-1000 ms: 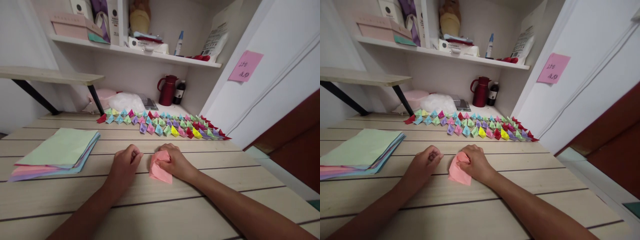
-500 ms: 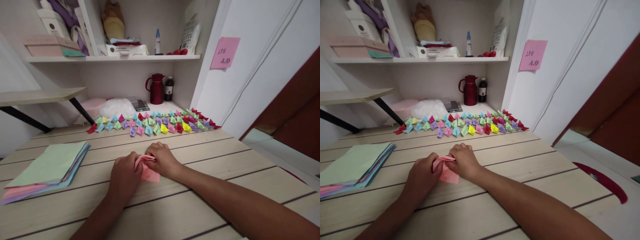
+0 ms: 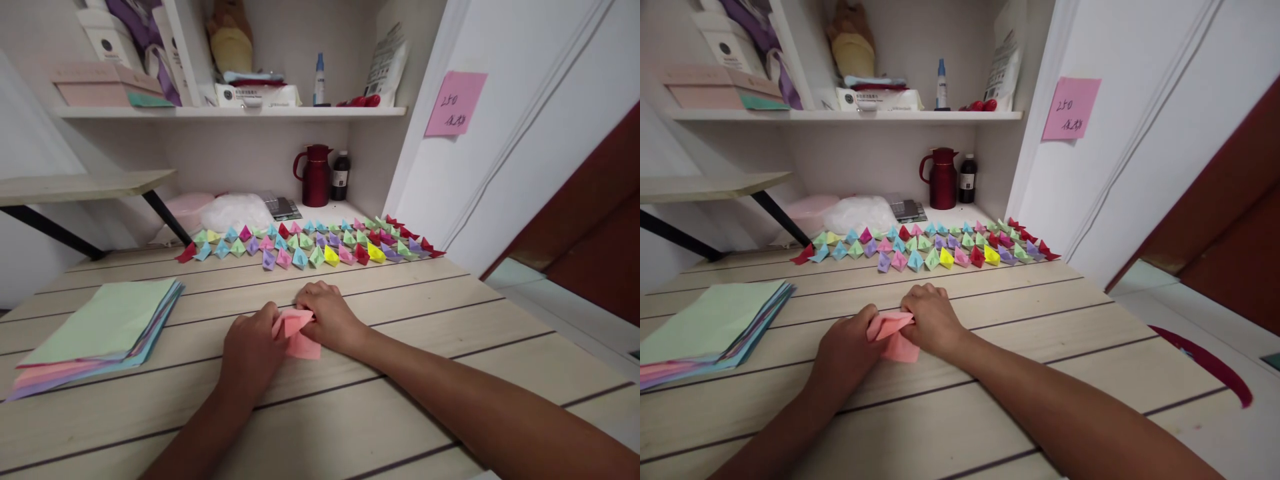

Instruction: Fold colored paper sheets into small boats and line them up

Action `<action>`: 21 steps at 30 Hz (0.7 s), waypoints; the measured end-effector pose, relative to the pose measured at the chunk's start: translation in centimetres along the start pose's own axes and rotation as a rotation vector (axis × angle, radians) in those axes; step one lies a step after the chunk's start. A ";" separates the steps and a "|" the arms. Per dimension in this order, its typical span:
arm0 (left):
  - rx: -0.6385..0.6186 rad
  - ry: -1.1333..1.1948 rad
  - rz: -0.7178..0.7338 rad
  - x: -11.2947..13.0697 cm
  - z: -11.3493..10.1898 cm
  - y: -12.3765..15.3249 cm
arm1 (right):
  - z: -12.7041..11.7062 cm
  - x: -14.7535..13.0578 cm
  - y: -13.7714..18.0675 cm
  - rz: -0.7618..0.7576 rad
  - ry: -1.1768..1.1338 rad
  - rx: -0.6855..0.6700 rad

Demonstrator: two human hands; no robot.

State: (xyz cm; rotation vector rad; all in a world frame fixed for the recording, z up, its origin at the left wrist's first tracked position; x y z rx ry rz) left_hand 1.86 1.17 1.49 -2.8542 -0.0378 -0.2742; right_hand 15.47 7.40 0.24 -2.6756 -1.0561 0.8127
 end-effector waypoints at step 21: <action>-0.153 0.419 0.175 -2.7 -0.1 1.1 | -1.7 0.0 2.5 -0.135 -0.165 -0.041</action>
Point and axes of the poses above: each hand's wrist, its own y-axis away from the middle knuckle, its own z-axis out of the palm, x = y × z, the point moved 4 cm from there along -y, towards the middle knuckle, and after that the axes turned 1 degree about x, right-handed, at the moved point
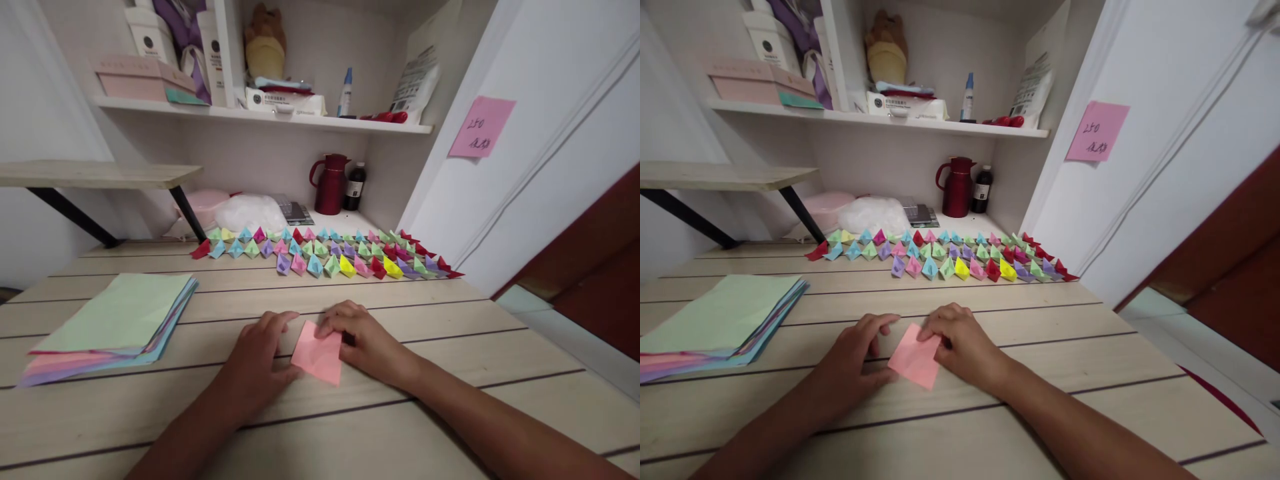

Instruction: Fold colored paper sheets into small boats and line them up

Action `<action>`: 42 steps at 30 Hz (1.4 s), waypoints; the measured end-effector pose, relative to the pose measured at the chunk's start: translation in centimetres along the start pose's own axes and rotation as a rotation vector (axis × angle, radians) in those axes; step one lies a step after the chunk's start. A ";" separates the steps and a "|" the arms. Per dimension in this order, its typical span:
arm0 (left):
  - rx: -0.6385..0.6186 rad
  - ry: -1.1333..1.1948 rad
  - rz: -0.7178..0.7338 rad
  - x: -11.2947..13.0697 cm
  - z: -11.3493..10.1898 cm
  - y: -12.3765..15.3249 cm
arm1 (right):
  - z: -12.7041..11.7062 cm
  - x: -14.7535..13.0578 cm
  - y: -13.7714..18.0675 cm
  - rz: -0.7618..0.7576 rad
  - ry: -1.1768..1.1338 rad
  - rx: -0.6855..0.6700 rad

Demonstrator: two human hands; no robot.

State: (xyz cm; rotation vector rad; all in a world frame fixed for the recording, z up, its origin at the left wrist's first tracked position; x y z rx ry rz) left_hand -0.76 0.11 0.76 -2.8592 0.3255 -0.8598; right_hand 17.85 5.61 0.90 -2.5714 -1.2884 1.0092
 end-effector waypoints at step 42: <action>-0.010 -0.153 0.295 1.6 1.2 -1.7 | -3.2 0.8 0.0 0.044 -0.069 -0.143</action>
Point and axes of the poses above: each hand's wrist, its own y-axis away from the middle knuckle, its own z-axis out of the palm, x = y × z, the point moved 4 cm from there along -y, towards the middle knuckle, and after that the axes turned 1 degree about x, right-handed, at the moved point
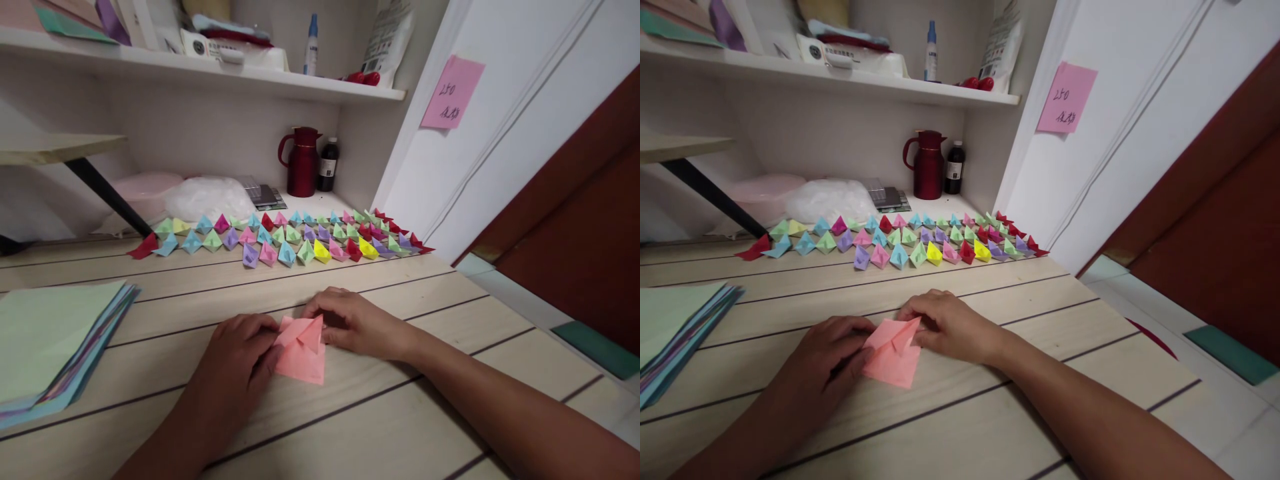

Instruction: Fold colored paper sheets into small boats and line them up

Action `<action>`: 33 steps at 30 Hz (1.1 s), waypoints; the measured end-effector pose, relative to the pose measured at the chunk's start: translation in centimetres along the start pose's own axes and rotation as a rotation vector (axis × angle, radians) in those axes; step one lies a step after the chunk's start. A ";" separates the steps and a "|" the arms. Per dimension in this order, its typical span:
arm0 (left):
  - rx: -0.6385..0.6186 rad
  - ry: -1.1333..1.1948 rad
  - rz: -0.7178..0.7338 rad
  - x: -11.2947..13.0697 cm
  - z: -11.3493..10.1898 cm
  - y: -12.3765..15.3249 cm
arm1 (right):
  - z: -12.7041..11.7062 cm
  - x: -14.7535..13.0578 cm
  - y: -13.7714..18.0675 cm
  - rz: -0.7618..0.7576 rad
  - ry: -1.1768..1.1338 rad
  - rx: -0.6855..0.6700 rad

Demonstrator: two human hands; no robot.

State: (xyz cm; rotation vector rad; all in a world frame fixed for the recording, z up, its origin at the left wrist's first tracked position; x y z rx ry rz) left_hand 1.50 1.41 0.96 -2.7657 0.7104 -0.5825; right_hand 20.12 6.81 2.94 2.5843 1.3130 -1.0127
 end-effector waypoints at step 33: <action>-0.003 -0.273 0.203 0.8 2.7 1.3 | -0.3 2.0 0.1 0.172 0.132 0.173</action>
Point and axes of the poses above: each hand's wrist, its own y-axis away from the middle knuckle, its own z-axis out of the palm, x = y × z, the point moved 4 cm from there along -y, towards the middle knuckle, and after that the axes turned 1 degree about x, right-handed, at the moved point
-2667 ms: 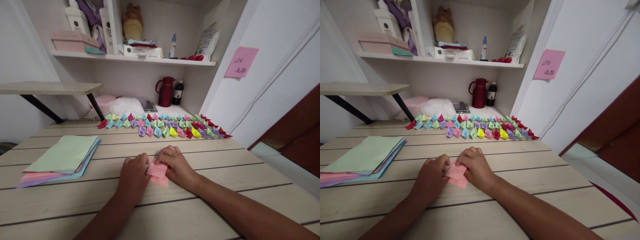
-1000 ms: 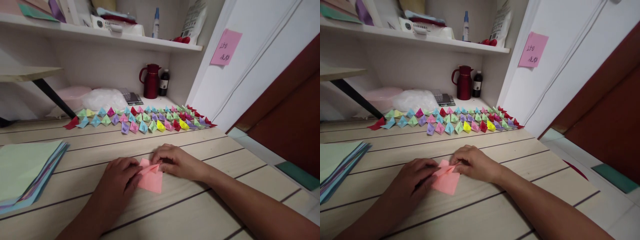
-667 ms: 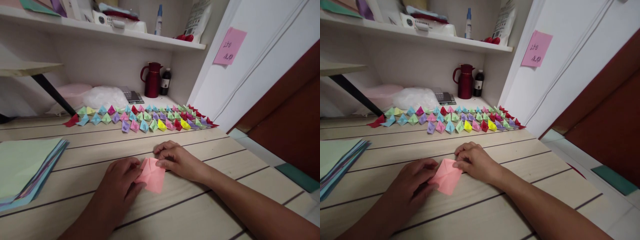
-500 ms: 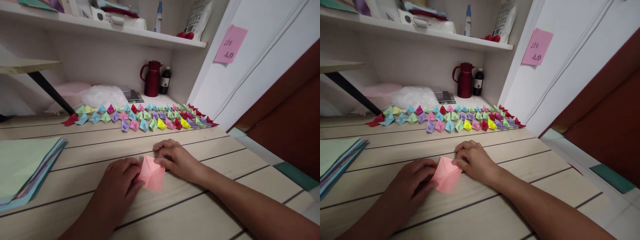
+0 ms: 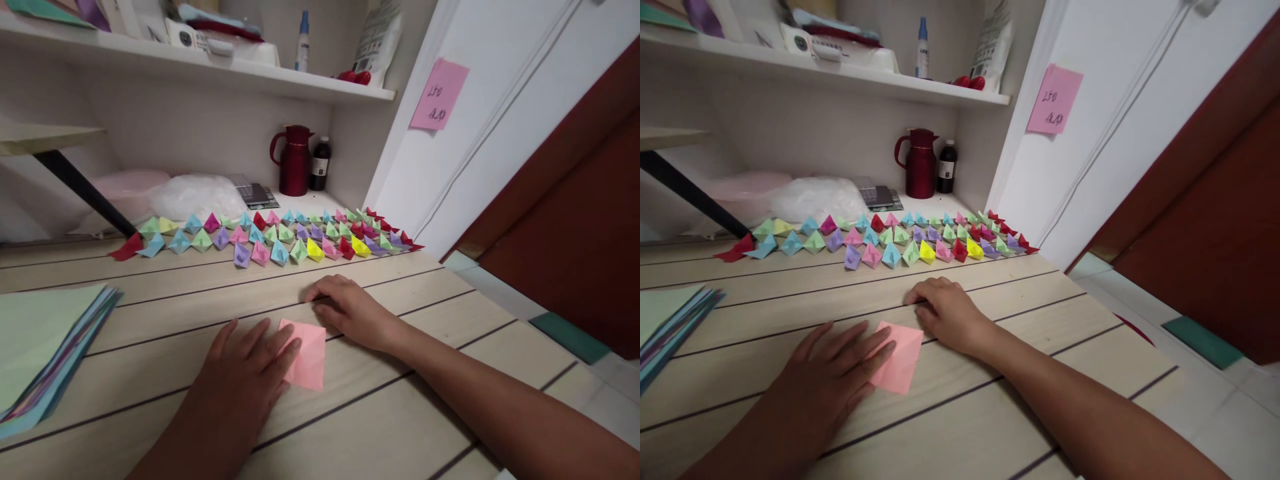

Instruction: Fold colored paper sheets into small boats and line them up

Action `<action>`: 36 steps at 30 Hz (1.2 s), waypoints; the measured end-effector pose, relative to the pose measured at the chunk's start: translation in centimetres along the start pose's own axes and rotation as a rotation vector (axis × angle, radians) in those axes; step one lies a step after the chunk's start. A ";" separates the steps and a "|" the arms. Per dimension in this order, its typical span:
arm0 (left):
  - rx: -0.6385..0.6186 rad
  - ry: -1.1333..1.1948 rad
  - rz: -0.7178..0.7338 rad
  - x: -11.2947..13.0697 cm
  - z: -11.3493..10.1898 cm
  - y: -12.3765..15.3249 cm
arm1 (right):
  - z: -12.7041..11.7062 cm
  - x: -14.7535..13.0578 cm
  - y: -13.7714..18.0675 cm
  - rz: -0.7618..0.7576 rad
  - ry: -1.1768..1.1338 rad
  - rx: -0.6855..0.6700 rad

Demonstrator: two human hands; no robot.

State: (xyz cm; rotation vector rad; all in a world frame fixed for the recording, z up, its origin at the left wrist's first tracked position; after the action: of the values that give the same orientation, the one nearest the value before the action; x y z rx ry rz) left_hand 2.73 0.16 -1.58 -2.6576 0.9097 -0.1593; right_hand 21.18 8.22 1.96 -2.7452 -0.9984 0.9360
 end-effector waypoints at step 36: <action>-0.013 0.285 -0.398 -0.1 -3.2 -0.4 | 4.1 -3.2 -0.2 0.067 -0.429 -0.104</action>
State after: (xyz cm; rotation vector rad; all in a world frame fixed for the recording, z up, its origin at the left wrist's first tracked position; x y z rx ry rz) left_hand 2.23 -0.37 1.59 -2.8442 0.4414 -0.6390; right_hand 16.82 5.90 0.35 -2.7336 -1.0374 1.5738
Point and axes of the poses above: each hand's wrist, its own y-axis away from the middle knuckle, its own z-axis out of the palm, x = y × z, the point moved 4 cm from there along -y, towards the middle knuckle, and after that the axes turned 1 degree about x, right-handed, at the moved point
